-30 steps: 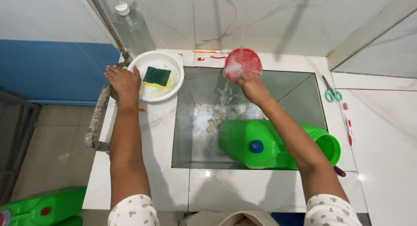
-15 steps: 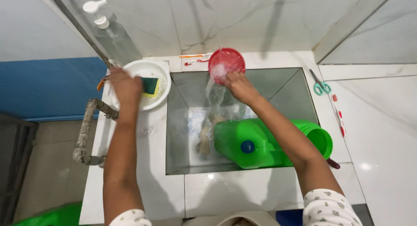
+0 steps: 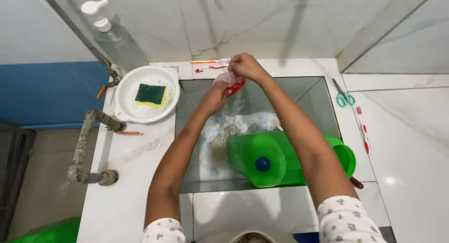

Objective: The person scrubs the inside and outside of a green plastic jerrycan with a sponge and a long-handled brush in a sink. They rinse the container, place a red cap on it, and then use scissors to cut a plastic seal from the cap. Finally, they scrub the exterior of the jerrycan again with the sponge.

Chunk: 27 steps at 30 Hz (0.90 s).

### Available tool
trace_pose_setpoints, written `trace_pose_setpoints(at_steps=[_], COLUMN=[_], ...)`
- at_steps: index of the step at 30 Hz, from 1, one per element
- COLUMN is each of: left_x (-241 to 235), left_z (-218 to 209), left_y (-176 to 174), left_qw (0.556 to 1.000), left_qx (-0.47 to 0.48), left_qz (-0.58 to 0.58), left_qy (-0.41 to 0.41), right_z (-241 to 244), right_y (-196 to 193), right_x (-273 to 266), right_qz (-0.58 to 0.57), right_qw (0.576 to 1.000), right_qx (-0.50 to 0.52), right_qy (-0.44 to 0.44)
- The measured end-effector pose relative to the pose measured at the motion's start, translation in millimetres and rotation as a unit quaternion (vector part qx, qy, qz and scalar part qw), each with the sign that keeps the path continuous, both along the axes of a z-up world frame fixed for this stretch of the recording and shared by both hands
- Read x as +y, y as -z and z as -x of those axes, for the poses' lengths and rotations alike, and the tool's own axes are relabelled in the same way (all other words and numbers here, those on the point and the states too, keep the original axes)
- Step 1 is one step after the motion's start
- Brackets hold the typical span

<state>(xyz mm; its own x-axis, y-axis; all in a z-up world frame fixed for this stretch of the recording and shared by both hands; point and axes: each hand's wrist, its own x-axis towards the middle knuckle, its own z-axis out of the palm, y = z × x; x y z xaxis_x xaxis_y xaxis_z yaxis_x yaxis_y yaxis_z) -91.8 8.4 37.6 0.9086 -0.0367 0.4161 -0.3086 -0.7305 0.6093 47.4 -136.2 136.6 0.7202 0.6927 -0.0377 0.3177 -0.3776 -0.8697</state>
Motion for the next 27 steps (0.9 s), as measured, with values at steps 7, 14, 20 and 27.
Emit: trace_pose_setpoints(at_steps=[7, 14, 20, 27], left_x=[9.5, -10.7, -90.0, -251.6], left_z=[-77.8, -73.0, -50.5, 48.1], left_y=[19.8, -8.7, 3.2, -33.2], left_qw=[0.771, 0.761, 0.625, 0.846], left_qx=[0.299, 0.271, 0.29, 0.419], left_qz=[0.558, 0.579, 0.725, 0.267], left_qy=[-0.064, -0.116, 0.011, 0.192], right_z=[-7.6, 6.8, 47.8, 113.4], right_y=[-34.9, -28.7, 13.3, 23.6], right_x=[25.9, -4.7, -125.1, -334.8], right_qz=[0.054, -0.076, 0.296, 0.227], right_qw=[0.987, 0.987, 0.95, 0.964], right_qx=[0.148, 0.139, -0.052, -0.069], right_qy=[0.036, -0.017, -0.083, 0.123])
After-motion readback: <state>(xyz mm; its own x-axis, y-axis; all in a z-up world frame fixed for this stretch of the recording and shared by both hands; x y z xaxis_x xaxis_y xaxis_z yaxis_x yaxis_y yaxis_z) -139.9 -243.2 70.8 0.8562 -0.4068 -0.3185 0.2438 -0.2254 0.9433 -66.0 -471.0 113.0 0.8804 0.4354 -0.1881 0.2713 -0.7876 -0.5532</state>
